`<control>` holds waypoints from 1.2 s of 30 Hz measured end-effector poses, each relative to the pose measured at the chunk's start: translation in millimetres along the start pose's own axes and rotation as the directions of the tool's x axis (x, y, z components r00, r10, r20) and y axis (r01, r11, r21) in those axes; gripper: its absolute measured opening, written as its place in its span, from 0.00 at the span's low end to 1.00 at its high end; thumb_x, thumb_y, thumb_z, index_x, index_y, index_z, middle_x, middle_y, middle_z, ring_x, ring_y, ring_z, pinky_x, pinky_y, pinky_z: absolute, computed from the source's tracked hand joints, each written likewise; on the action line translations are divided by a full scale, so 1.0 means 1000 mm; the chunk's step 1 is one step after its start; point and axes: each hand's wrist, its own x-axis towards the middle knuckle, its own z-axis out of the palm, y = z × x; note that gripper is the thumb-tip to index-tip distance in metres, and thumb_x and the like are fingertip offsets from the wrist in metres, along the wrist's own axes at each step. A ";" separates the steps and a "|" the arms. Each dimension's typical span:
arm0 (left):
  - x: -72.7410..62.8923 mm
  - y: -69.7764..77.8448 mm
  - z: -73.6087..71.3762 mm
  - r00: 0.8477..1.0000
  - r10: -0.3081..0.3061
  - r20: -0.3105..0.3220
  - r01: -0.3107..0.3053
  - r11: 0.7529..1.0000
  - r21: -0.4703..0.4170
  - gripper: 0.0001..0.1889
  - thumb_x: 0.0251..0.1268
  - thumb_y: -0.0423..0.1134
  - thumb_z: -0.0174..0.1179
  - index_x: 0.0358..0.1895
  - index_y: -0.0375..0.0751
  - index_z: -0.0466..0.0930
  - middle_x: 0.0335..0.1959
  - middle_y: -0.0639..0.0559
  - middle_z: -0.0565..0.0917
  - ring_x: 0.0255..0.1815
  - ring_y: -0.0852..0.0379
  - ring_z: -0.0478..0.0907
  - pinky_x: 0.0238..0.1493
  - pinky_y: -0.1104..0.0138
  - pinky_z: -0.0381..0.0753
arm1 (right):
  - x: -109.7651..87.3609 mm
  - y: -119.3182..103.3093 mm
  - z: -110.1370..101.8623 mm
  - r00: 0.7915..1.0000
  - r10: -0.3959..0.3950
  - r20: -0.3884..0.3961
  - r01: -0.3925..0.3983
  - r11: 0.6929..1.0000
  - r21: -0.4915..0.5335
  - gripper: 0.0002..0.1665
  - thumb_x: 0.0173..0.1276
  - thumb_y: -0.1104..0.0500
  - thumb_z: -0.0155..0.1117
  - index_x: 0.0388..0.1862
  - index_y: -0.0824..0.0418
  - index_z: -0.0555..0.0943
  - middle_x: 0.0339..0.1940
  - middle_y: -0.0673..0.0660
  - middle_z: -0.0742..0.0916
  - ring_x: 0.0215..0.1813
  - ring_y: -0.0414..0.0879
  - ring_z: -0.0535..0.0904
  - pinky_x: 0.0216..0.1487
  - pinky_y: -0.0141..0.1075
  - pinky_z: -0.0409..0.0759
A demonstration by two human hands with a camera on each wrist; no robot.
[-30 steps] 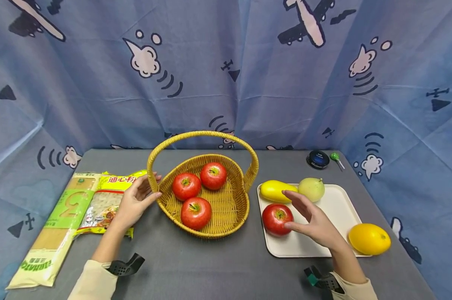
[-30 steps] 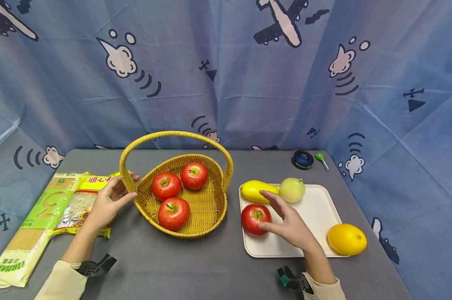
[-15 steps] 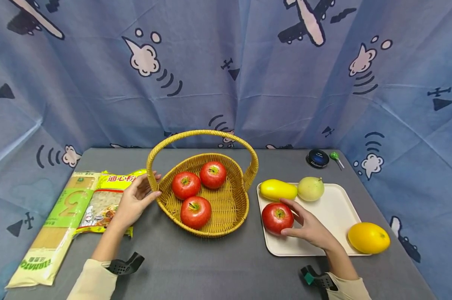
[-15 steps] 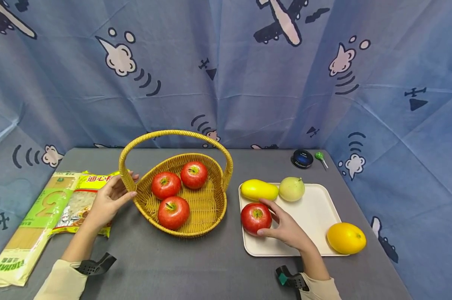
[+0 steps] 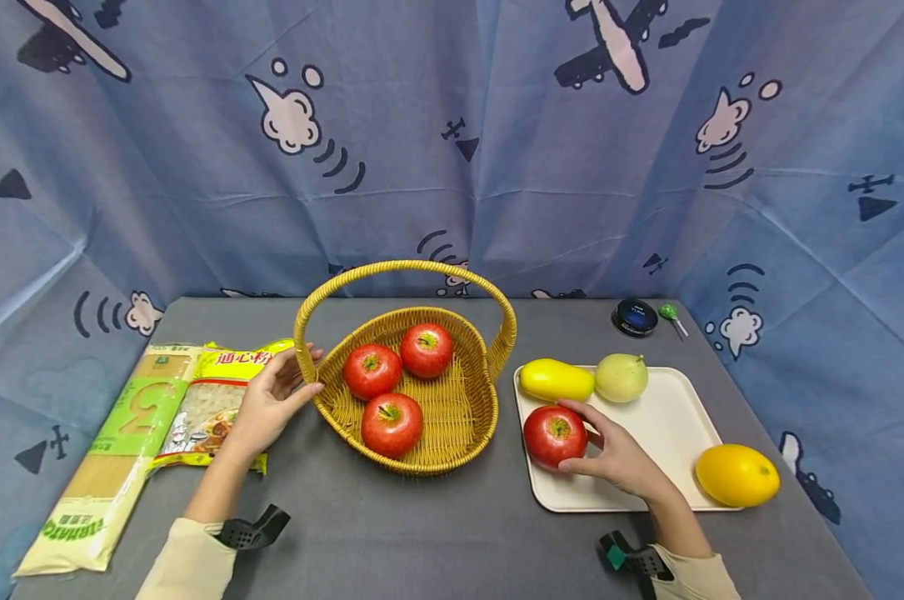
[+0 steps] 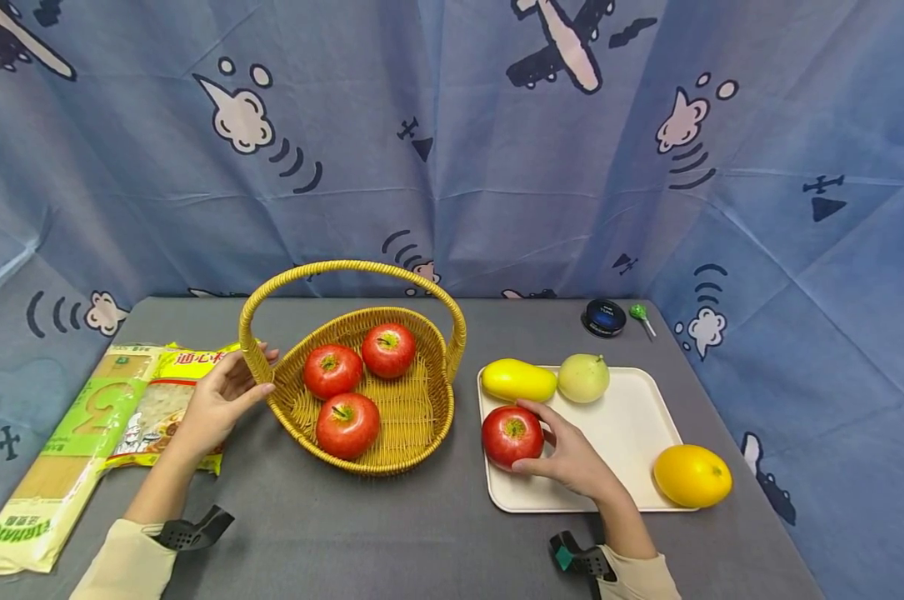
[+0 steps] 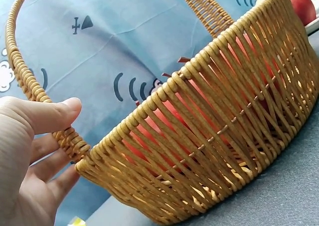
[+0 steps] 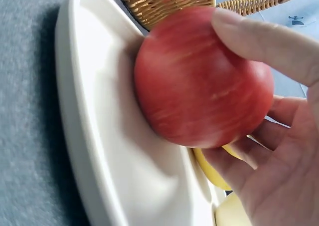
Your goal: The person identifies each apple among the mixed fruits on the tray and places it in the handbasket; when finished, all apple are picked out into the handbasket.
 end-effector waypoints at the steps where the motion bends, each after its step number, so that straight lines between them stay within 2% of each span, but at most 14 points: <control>1: 0.000 0.000 0.000 1.000 -0.001 0.001 0.001 1.000 0.000 0.27 0.63 0.26 0.59 0.65 0.33 0.64 0.56 0.65 0.77 0.61 0.64 0.72 0.60 0.79 0.71 | 0.000 -0.001 0.000 1.000 -0.006 -0.005 0.006 1.000 -0.006 0.48 0.50 0.56 0.77 0.69 0.60 0.65 0.64 0.59 0.73 0.58 0.30 0.68 0.65 0.41 0.74; 3: 0.000 0.000 0.000 1.000 0.000 0.002 0.000 1.000 -0.002 0.27 0.62 0.26 0.59 0.66 0.33 0.64 0.56 0.65 0.77 0.62 0.64 0.72 0.60 0.79 0.71 | -0.002 -0.004 0.000 1.000 -0.025 -0.013 0.025 1.000 -0.017 0.48 0.50 0.56 0.78 0.69 0.60 0.65 0.64 0.59 0.74 0.58 0.29 0.69 0.64 0.52 0.72; 5: 0.000 0.000 0.000 1.000 0.004 0.002 -0.004 1.000 -0.008 0.27 0.62 0.25 0.59 0.65 0.33 0.64 0.56 0.65 0.77 0.62 0.64 0.72 0.60 0.79 0.71 | -0.003 -0.009 0.000 0.999 -0.050 -0.018 0.050 0.998 -0.027 0.48 0.49 0.56 0.78 0.68 0.60 0.66 0.63 0.59 0.75 0.58 0.29 0.69 0.63 0.55 0.72; 8: 0.000 0.000 0.000 1.000 0.012 0.000 -0.012 1.000 -0.022 0.27 0.62 0.24 0.59 0.65 0.32 0.65 0.55 0.65 0.77 0.61 0.64 0.73 0.60 0.79 0.72 | -0.005 -0.020 -0.001 0.994 -0.102 -0.031 0.101 0.994 -0.048 0.47 0.49 0.58 0.78 0.68 0.58 0.67 0.62 0.57 0.76 0.57 0.28 0.70 0.61 0.43 0.78; 12: 0.000 -0.001 0.000 1.000 0.015 -0.001 -0.015 0.999 -0.029 0.27 0.61 0.23 0.58 0.64 0.32 0.65 0.55 0.65 0.77 0.61 0.65 0.73 0.60 0.78 0.72 | -0.005 -0.041 0.000 0.978 -0.204 -0.049 0.203 0.979 -0.033 0.47 0.48 0.62 0.78 0.67 0.58 0.68 0.61 0.56 0.77 0.57 0.30 0.72 0.57 0.25 0.75; 15: 0.000 -0.001 0.000 1.000 0.010 0.000 -0.010 1.000 -0.029 0.27 0.62 0.24 0.59 0.65 0.33 0.65 0.55 0.65 0.77 0.61 0.65 0.73 0.60 0.79 0.72 | -0.002 -0.058 0.003 0.963 -0.266 -0.052 0.267 0.964 0.007 0.47 0.46 0.64 0.79 0.67 0.57 0.68 0.61 0.55 0.77 0.58 0.33 0.74 0.57 0.24 0.75; 18: 0.000 0.000 0.000 1.000 0.006 0.003 -0.006 1.000 -0.030 0.27 0.62 0.24 0.59 0.65 0.33 0.65 0.56 0.64 0.77 0.61 0.65 0.73 0.60 0.79 0.72 | 0.003 -0.074 0.008 0.954 -0.297 -0.038 0.299 0.954 0.030 0.48 0.46 0.64 0.79 0.67 0.56 0.68 0.62 0.52 0.77 0.59 0.35 0.73 0.58 0.25 0.75; 23: 0.000 0.000 0.000 1.000 0.003 0.003 -0.003 1.000 -0.026 0.27 0.62 0.24 0.58 0.65 0.33 0.65 0.56 0.65 0.77 0.61 0.65 0.73 0.61 0.79 0.71 | 0.019 -0.091 0.022 0.947 -0.322 0.004 0.322 0.946 0.043 0.48 0.47 0.61 0.79 0.68 0.54 0.68 0.65 0.52 0.75 0.63 0.38 0.72 0.63 0.28 0.73; 27: 0.000 0.000 0.000 1.000 0.004 0.001 -0.004 1.000 -0.023 0.27 0.62 0.24 0.58 0.65 0.34 0.65 0.56 0.63 0.77 0.61 0.65 0.72 0.61 0.79 0.71 | 0.034 -0.098 0.036 0.947 -0.319 0.023 0.318 0.947 0.040 0.48 0.47 0.59 0.80 0.68 0.55 0.68 0.64 0.54 0.76 0.62 0.41 0.73 0.65 0.29 0.72; 36: 0.000 0.000 0.000 1.000 0.001 0.001 -0.001 1.000 -0.020 0.27 0.62 0.25 0.59 0.65 0.34 0.65 0.56 0.65 0.77 0.62 0.64 0.72 0.61 0.79 0.71 | 0.064 -0.099 0.056 0.960 -0.262 0.103 0.264 0.965 -0.006 0.48 0.47 0.52 0.80 0.68 0.52 0.68 0.61 0.51 0.77 0.59 0.46 0.76 0.63 0.46 0.75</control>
